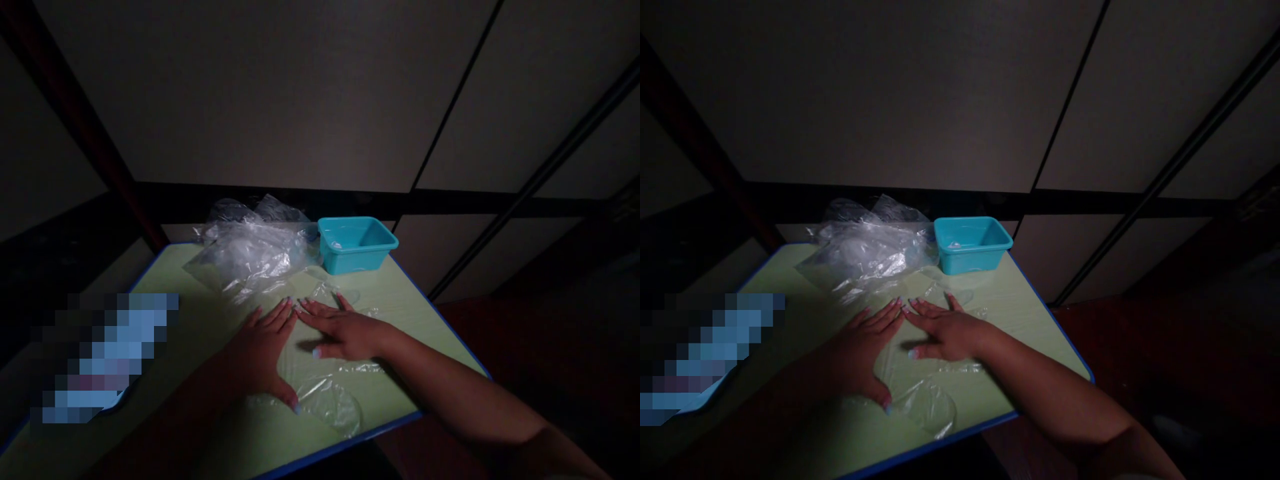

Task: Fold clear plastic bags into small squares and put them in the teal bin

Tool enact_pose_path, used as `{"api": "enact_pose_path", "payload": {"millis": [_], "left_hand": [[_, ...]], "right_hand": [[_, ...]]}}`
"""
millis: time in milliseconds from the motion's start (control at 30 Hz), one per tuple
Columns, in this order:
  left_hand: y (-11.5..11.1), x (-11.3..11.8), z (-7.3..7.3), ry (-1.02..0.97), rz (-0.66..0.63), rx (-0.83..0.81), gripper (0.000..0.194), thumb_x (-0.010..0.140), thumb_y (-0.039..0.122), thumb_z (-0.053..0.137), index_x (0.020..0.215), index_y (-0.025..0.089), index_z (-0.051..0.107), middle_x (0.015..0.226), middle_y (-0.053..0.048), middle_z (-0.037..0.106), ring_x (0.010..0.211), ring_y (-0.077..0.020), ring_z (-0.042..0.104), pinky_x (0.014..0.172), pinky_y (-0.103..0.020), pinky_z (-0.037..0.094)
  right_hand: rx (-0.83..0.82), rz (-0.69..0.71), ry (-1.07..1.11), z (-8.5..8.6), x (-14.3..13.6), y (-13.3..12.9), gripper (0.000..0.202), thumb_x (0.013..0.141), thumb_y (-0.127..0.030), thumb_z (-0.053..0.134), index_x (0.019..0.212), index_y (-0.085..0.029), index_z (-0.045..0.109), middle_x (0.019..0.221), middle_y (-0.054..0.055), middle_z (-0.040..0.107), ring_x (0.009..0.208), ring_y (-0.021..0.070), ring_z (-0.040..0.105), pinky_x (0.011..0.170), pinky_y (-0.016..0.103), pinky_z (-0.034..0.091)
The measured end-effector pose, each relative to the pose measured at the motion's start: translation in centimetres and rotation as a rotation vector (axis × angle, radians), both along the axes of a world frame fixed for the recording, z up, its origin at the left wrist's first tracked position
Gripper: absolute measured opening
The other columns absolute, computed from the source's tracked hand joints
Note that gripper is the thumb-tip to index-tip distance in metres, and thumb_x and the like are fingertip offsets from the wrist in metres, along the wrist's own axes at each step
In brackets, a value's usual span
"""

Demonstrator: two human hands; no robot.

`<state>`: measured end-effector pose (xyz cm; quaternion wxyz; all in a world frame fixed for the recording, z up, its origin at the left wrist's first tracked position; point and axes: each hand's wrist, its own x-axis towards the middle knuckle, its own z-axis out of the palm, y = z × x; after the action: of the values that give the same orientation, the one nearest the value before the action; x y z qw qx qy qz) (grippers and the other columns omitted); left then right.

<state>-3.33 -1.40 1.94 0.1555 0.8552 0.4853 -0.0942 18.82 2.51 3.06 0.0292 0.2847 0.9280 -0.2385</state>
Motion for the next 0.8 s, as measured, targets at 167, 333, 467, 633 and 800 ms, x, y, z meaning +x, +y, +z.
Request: {"api": "enact_pose_path", "payload": {"millis": [167, 333, 467, 633, 800], "left_hand": [[-0.5, 0.2, 0.3, 0.031, 0.023, -0.009, 0.134, 0.051, 0.079, 0.063, 0.153, 0.007, 0.015, 0.156, -0.023, 0.003, 0.145, -0.0408, 0.004, 0.114, -0.06, 0.009], [-0.6, 0.0, 0.3, 0.019, 0.009, -0.014, 0.132, 0.053, 0.079, 0.063, 0.153, 0.007, 0.015, 0.155, -0.025, 0.002, 0.145, -0.0417, 0.004, 0.113, -0.063, 0.009], [-0.6, 0.0, 0.3, 0.018, 0.005, -0.02, 0.131, 0.054, 0.079, 0.061, 0.152, 0.005, 0.014, 0.155, -0.025, -0.001, 0.145, -0.0396, 0.002, 0.113, -0.063, 0.01], [-0.5, -0.1, 0.0, 0.028, 0.005, -0.026, 0.134, 0.053, 0.078, 0.062, 0.152, 0.004, 0.012, 0.155, -0.026, -0.004, 0.145, -0.0385, -0.002, 0.114, -0.061, 0.01], [-0.5, -0.4, -0.1, 0.0, 0.0, -0.029, 0.134, 0.052, 0.077, 0.064, 0.153, 0.005, 0.013, 0.154, -0.026, -0.004, 0.144, -0.0407, -0.001, 0.113, -0.062, 0.01]], "right_hand": [[0.117, -0.203, -0.126, -0.2, 0.4, 1.0, 0.075, 0.094, -0.062, 0.035, 0.154, -0.022, 0.015, 0.159, 0.013, 0.008, 0.146, 0.0343, 0.004, 0.106, 0.071, -0.002], [0.181, -0.46, -0.228, -0.1, 1.3, 2.2, 0.081, 0.093, -0.064, 0.033, 0.153, -0.013, 0.018, 0.158, 0.02, 0.008, 0.145, 0.0376, 0.007, 0.108, 0.069, 0.008], [0.201, -0.386, -0.115, 0.2, 1.2, 1.8, 0.076, 0.095, -0.058, 0.037, 0.154, -0.016, 0.015, 0.158, 0.018, 0.008, 0.146, 0.031, 0.01, 0.11, 0.065, 0.01], [0.077, -0.052, -0.074, 0.3, 0.3, 0.3, 0.073, 0.094, -0.057, 0.042, 0.154, -0.024, 0.014, 0.16, 0.012, 0.005, 0.147, 0.0294, 0.006, 0.11, 0.065, 0.003], [0.14, -0.228, -0.13, 0.3, 1.0, 1.0, 0.071, 0.093, -0.058, 0.042, 0.152, -0.02, 0.026, 0.158, 0.018, 0.013, 0.145, 0.0363, 0.012, 0.109, 0.067, 0.011]]}}
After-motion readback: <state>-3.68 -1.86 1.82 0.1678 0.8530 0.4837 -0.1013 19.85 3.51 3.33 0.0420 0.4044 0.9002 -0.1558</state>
